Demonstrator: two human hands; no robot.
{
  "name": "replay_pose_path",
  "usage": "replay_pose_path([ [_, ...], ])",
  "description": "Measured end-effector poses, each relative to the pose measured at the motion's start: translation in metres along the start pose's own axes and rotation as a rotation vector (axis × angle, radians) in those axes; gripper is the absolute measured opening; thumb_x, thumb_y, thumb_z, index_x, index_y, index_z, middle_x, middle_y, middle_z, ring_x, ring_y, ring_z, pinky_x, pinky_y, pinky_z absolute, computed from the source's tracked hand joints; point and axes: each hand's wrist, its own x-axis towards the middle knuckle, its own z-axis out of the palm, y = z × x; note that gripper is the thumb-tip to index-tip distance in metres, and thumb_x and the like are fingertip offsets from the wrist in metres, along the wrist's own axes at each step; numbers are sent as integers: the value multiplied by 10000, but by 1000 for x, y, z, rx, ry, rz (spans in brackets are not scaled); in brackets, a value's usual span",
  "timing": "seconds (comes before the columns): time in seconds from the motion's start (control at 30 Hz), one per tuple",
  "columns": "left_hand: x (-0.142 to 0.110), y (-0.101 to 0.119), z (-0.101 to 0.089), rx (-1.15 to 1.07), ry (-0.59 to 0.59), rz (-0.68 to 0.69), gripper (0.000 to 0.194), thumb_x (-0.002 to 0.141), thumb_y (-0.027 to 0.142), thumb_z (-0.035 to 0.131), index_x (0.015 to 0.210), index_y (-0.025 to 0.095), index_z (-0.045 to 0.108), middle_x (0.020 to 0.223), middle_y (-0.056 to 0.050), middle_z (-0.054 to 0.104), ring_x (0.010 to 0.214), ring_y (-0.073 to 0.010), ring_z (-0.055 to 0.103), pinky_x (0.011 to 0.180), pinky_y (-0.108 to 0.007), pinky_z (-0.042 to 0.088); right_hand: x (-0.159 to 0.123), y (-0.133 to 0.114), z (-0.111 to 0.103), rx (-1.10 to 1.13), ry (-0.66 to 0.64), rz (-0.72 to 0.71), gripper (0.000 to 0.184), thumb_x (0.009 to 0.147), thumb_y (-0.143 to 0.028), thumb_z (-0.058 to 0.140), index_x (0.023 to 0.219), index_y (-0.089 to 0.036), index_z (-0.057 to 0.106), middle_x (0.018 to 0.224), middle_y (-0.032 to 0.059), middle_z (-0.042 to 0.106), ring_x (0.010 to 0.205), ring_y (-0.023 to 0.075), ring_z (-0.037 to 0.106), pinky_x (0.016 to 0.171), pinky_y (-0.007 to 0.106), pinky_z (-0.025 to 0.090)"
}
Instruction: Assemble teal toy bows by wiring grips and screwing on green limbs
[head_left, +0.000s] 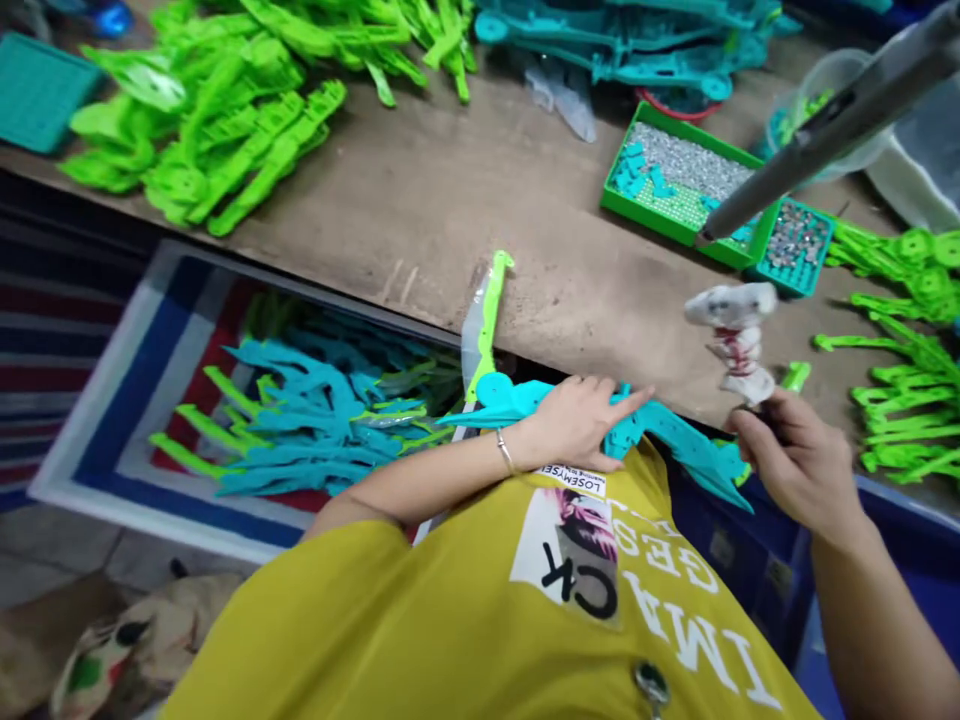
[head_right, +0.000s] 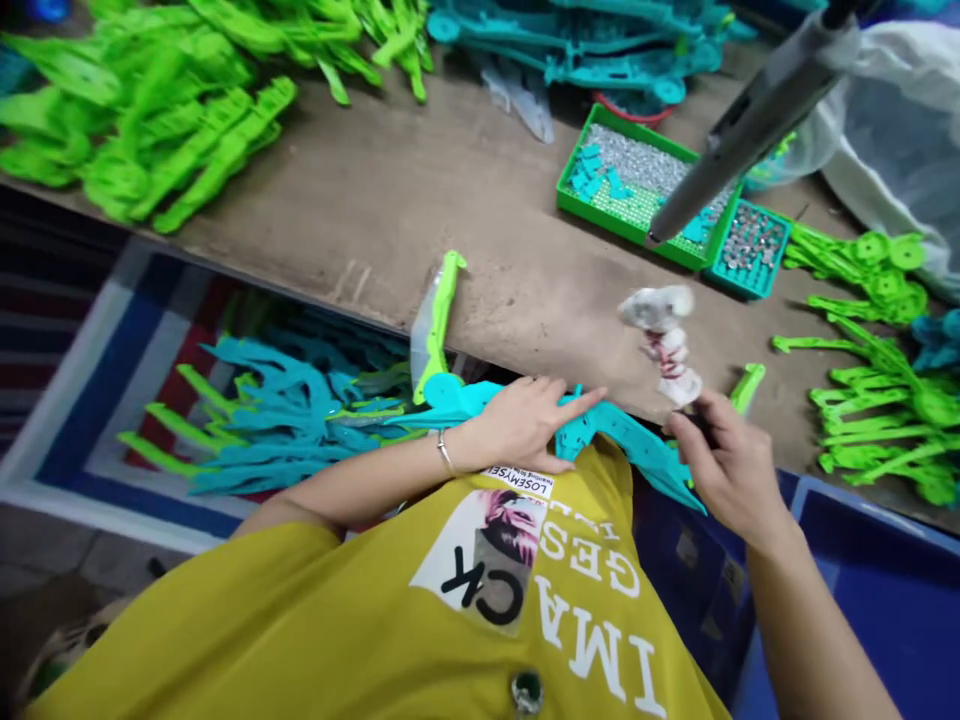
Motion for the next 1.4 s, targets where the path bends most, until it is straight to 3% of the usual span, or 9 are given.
replay_pose_path([
  [0.17,6,-1,9,-55,86,98,986,777,662,735,1567,195,376,1433,-221,538,1218,-371,585,914,-423,491,61,-41,20,-84,-278,-311,400,1033,-351,539,1388,-178,602,985,94,799,755,200,756,670,281,571],
  [0.3,12,-3,12,-100,120,139,767,772,636,744,1366,173,598,1246,-199,668,1170,-370,617,956,-450,500,102,-63,43,-87,-457,-481,426,1063,-332,458,1442,-182,582,1071,112,806,875,222,780,752,301,601],
  [0.57,17,-4,7,-144,35,155,744,749,651,747,1288,143,673,1068,-187,739,998,-361,672,880,-452,516,133,-68,74,-21,-596,-572,473,1065,-380,418,1437,-153,602,1135,149,788,938,244,767,830,342,599],
  [0.73,13,-5,-4,-122,31,134,944,775,626,750,1554,197,434,1296,-225,647,1154,-391,637,901,-448,518,138,-68,80,-10,-332,-439,440,1057,-369,426,1398,-181,631,1126,120,786,926,222,752,832,308,558],
  [0.87,10,-6,-8,-123,-13,123,1019,763,639,759,1591,195,366,1333,-230,601,1222,-402,597,923,-451,519,142,-60,85,-75,-419,-354,443,1047,-359,429,1383,-167,645,1054,130,797,858,249,754,781,327,550],
  [1.03,2,-7,-21,-83,-57,87,1038,776,627,764,1617,207,323,1298,-199,619,1169,-372,632,938,-456,531,129,-46,26,-15,-204,-348,431,1032,-398,494,1395,-213,634,1330,108,727,1137,231,717,960,312,521],
  [1.1,-1,-14,-33,-38,-81,62,1081,802,616,745,1652,186,234,1306,-202,628,1163,-367,644,940,-452,538,113,-30,-8,-46,-135,-282,404,1007,-423,540,1322,-208,673,1238,96,760,1046,211,722,916,298,515],
  [1.23,0,-40,-54,84,-91,-16,972,889,601,646,1663,197,219,1298,-194,650,1129,-362,682,898,-433,561,69,22,-53,-165,89,42,360,936,-445,604,1138,-166,708,883,56,747,758,180,641,749,287,459],
  [1.4,9,-70,-64,211,-53,-58,859,953,610,509,1667,234,214,1304,-183,663,1084,-392,705,768,-437,578,50,72,-46,-305,322,563,416,871,-185,481,1246,-116,647,1031,115,749,892,248,649,812,336,460],
])
